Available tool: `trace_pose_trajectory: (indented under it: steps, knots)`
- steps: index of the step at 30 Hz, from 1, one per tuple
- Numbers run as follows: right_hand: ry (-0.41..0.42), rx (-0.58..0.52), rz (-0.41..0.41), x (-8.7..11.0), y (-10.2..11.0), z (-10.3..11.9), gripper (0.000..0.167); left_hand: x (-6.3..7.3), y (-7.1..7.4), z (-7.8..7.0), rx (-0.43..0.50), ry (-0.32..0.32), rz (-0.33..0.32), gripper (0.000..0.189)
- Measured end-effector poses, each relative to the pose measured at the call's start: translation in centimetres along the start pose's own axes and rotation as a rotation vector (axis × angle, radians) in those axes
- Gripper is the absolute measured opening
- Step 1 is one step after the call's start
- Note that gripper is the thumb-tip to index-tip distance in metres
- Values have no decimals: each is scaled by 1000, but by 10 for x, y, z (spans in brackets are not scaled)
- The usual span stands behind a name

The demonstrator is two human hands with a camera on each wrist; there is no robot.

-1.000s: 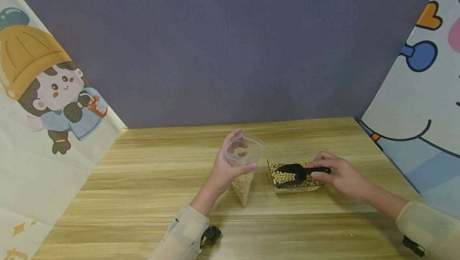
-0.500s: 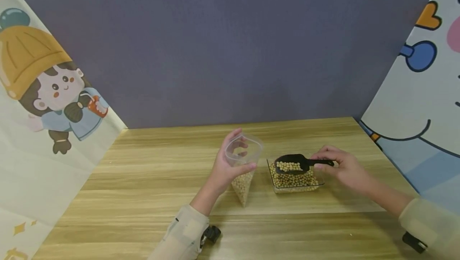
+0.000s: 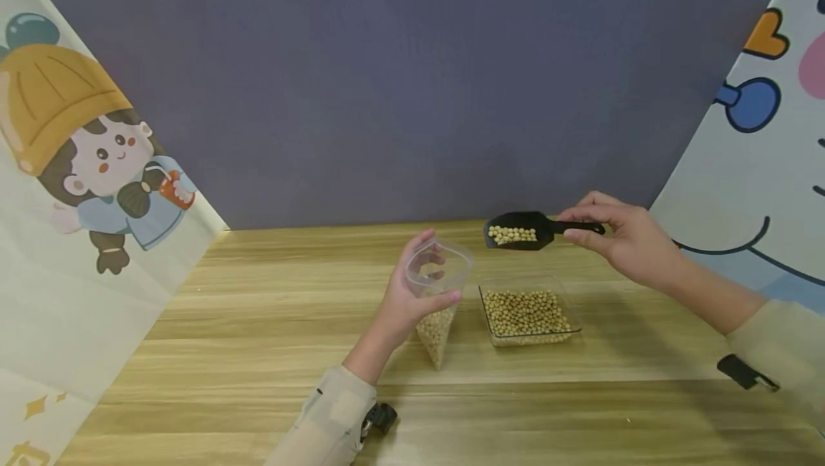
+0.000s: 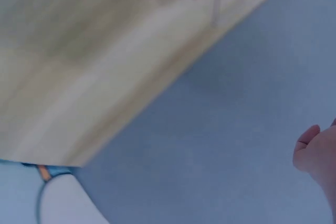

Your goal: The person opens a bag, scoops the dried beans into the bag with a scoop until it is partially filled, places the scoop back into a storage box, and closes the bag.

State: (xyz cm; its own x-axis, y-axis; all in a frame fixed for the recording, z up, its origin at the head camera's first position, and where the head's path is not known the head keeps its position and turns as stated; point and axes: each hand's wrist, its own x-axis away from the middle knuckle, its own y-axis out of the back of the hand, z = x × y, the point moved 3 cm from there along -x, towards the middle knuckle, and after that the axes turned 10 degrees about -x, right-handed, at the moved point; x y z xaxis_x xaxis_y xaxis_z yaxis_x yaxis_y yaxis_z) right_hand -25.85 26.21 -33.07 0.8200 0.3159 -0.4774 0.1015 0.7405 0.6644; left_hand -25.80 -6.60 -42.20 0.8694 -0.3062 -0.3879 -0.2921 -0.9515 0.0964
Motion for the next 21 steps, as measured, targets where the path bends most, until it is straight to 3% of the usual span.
trace_pose_trajectory:
  steps: [5,13,21]
  knots:
    - [49,16,5,-19,5,19,25,0,1,1,8,0,-2,103]
    - [-12,-4,97,-34,1,40,21,-1,1,1,2,4,0,103]
    - [52,-22,151,-44,-10,52,21,-1,0,0,-25,4,-4,103]
